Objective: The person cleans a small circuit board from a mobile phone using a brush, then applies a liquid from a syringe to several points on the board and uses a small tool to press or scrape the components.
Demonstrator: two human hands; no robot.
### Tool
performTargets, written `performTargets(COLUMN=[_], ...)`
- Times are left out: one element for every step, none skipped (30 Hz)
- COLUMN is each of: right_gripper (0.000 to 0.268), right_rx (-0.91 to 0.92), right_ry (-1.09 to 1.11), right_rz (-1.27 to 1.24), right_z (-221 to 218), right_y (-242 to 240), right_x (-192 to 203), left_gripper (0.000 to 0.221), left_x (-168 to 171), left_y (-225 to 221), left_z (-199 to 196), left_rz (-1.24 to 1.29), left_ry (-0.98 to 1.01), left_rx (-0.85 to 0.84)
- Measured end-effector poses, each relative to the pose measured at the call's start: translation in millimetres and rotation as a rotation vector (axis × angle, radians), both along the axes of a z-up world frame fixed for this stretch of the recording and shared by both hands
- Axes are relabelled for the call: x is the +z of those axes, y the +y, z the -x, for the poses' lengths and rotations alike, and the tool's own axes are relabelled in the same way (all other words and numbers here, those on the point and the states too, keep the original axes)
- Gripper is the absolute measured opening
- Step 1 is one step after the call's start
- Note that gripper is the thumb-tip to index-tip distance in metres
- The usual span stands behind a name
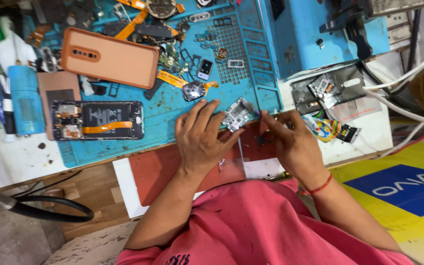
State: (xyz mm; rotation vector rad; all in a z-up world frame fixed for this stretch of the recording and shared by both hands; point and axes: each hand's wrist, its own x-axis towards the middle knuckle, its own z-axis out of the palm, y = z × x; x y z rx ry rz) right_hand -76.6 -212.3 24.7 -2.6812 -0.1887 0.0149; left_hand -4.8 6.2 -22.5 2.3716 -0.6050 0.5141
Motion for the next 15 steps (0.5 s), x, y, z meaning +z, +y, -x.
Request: performTargets(right_gripper=[0.062, 0.062, 0.062, 0.062, 0.062, 0.063, 0.064, 0.066, 0.065, 0.065, 0.065, 0.065, 0.065, 0.065, 0.064], right_rx=[0.008, 0.021, 0.016, 0.001, -0.014, -0.028, -0.041, -0.046, 0.01, 0.058, 0.105, 0.065, 0.025, -0.006, 0.042], right_ry=[0.021, 0.031, 0.053, 0.074, 0.096, 0.073, 0.05, 0.025, 0.023, 0.011, -0.001, -0.047, -0.093, -0.138, -0.069], right_rz=[0.009, 0.005, 0.015, 0.028, 0.041, 0.021, 0.0, -0.029, -0.019, -0.009, 0.0, -0.037, -0.074, -0.104, -0.089], right_z=[2.2, -0.1, -0.4, 2.1, 2.8, 2.8, 1.0, -0.8, 3.2, 7.7, 9.3, 7.7, 1.9, -1.5, 6.6], right_y=[-1.0, 1.6, 3.4, 4.5, 5.1, 2.6, 0.3, 0.1, -0.1, 0.9, 1.1, -2.8, -7.4, -13.8, -11.4], right_x=[0.8, -0.3, 0.6, 2.6, 3.1, 2.7, 0.6, -2.0, -2.0, -2.4, -4.7, -8.9, -14.9, -17.0, -16.7], left_gripper=[0.045, 0.044, 0.043, 0.043, 0.044, 0.045, 0.046, 0.046, 0.046, 0.046, 0.045, 0.045, 0.045, 0.045, 0.044], left_x=[-1.1, -0.1, 1.6, 2.9, 3.4, 2.7, 1.8, 1.9, 2.6, 3.3, 3.6, 2.6, 1.1, 0.1, 0.6], left_y=[-1.0, 0.4, 0.4, -0.2, 1.3, 0.8, -0.7, -0.3, -0.1, 0.3, 0.9, -0.8, -1.9, -1.9, 1.7], left_z=[1.5, 1.7, 3.2, 2.0, -1.2, -0.5, 0.8, 2.5, 4.5, 1.8, -1.5, -0.7, 0.3, 2.6, 6.0], left_rz=[0.001, 0.001, 0.0, 0.003, 0.0, 0.006, 0.013, 0.003, -0.006, -0.016, -0.016, -0.006, 0.004, -0.014, -0.032], left_ry=[0.003, 0.006, 0.009, 0.011, 0.002, 0.004, 0.006, 0.018, 0.031, 0.033, 0.014, 0.006, -0.002, 0.005, 0.013], left_rx=[0.003, 0.004, 0.005, -0.005, -0.006, -0.007, -0.008, -0.005, -0.002, -0.007, 0.0, 0.003, 0.006, 0.007, 0.008])
